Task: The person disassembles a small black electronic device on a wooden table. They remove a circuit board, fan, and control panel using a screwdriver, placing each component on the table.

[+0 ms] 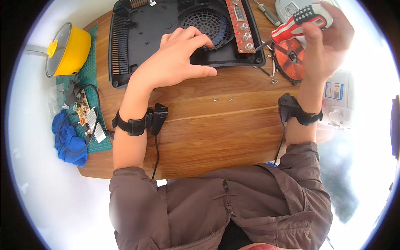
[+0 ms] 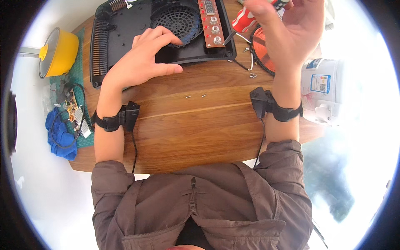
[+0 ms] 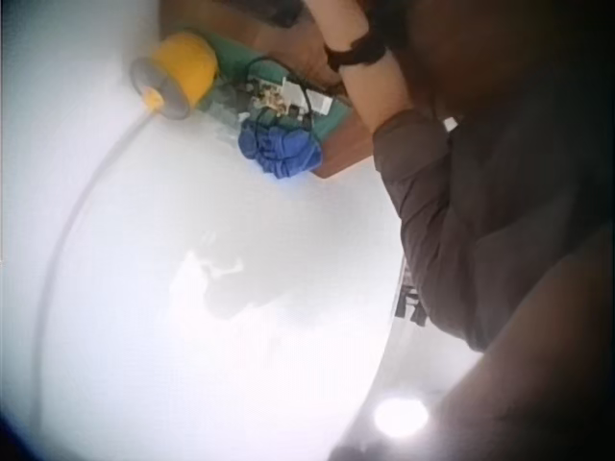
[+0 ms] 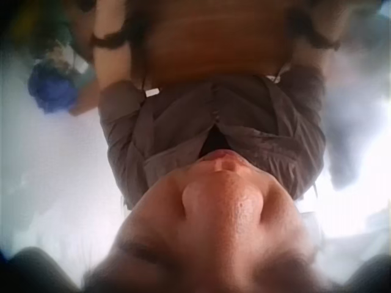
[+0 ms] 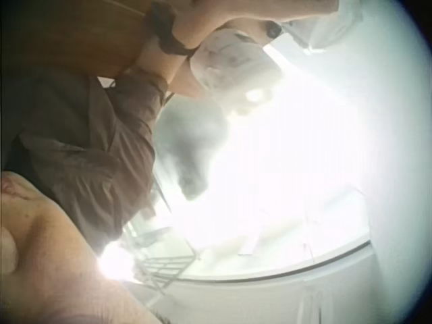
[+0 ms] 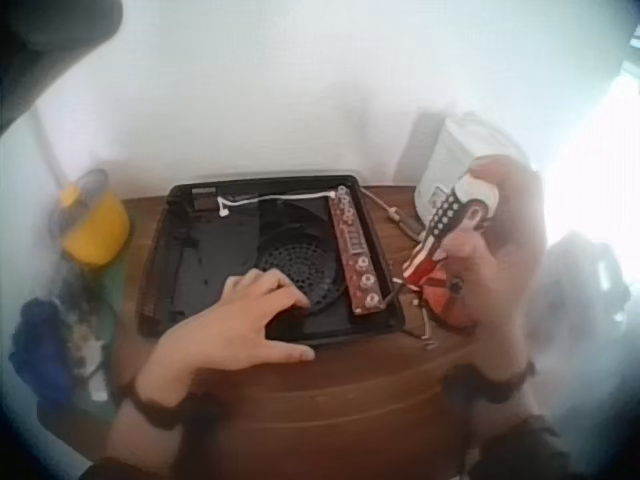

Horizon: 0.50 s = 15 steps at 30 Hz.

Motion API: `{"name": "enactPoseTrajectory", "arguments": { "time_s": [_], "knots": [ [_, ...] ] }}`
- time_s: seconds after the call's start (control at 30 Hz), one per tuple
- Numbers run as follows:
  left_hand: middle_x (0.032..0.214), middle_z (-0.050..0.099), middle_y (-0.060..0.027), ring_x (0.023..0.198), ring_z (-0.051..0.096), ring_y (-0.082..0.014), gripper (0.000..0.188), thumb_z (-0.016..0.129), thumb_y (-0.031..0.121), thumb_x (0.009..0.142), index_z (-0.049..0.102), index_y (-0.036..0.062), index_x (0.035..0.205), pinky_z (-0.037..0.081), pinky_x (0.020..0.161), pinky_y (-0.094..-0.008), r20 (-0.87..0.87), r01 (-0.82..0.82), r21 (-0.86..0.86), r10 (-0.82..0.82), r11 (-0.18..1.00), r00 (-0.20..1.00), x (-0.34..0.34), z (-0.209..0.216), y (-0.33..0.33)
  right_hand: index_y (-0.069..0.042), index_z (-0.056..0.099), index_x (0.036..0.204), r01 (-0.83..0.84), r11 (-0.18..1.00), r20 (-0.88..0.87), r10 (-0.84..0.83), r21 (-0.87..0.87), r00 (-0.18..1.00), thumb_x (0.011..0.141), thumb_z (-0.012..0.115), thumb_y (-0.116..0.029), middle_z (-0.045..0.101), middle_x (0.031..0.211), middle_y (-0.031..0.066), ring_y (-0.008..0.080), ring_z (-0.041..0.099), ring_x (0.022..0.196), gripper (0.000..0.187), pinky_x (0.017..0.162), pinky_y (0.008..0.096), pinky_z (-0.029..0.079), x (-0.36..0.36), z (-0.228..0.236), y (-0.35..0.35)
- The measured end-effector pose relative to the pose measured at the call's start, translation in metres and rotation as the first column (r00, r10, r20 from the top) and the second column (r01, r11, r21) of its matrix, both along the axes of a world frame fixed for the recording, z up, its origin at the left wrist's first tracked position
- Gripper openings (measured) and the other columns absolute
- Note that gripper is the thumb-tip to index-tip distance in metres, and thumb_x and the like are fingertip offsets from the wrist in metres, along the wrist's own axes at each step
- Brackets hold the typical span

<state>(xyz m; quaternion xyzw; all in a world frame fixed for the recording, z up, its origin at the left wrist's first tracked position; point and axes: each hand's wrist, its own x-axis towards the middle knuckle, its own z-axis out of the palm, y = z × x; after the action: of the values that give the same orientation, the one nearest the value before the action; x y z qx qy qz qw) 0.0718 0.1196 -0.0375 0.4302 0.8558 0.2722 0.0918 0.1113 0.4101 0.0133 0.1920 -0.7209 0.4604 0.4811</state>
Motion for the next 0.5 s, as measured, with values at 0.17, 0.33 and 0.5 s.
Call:
{"name": "enactPoseTrajectory", "arguments": {
  "time_s": [0.17, 0.33, 0.5],
  "knots": [
    [0.126, 0.056, -0.0055, 0.124, 0.047, -0.0297, 0.055, 0.081, 0.042, 0.082, 0.065, 0.0124, 0.125, 0.031, 0.114, -0.041, 0.001, -0.008, 0.031, 0.008, 0.999, 1.0, 0.0, 0.0, -0.001, 0.002, 0.054, 0.132, -0.068, 0.994, 0.186, 0.083, -0.084, 0.979, 0.1, 0.069, -0.025, 0.061, 0.119, 0.0121, 0.0169, 0.062, 0.102, 0.045, 0.089, 0.0283, 0.052, 0.019, 0.027, -0.025],
    [0.126, 0.056, -0.0058, 0.123, 0.048, -0.0295, 0.054, 0.081, 0.042, 0.082, 0.065, 0.012, 0.124, 0.031, 0.113, -0.0411, 0.028, -0.017, 0.013, 0.017, 1.0, 0.999, 0.0, 0.004, 0.0, 0.002, 0.051, 0.134, 0.049, 0.989, 0.12, -0.066, 0.137, 0.991, 0.105, 0.055, -0.03, 0.063, 0.115, 0.0129, 0.0186, 0.063, 0.103, 0.043, 0.091, 0.0299, 0.053, 0.014, 0.022, -0.01],
    [0.126, 0.056, -0.0061, 0.123, 0.048, -0.0298, 0.054, 0.08, 0.043, 0.082, 0.065, 0.0117, 0.123, 0.031, 0.113, -0.0419, 0.015, -0.013, -0.011, 0.013, 1.0, 1.0, 0.0, 0.001, -0.001, 0.002, 0.053, 0.132, -0.092, 0.978, 0.205, 0.13, -0.187, 0.97, 0.107, 0.048, -0.048, 0.062, 0.115, 0.0126, 0.0177, 0.062, 0.102, 0.056, 0.092, 0.0325, 0.054, 0.016, 0.026, -0.041]
  ]
}}
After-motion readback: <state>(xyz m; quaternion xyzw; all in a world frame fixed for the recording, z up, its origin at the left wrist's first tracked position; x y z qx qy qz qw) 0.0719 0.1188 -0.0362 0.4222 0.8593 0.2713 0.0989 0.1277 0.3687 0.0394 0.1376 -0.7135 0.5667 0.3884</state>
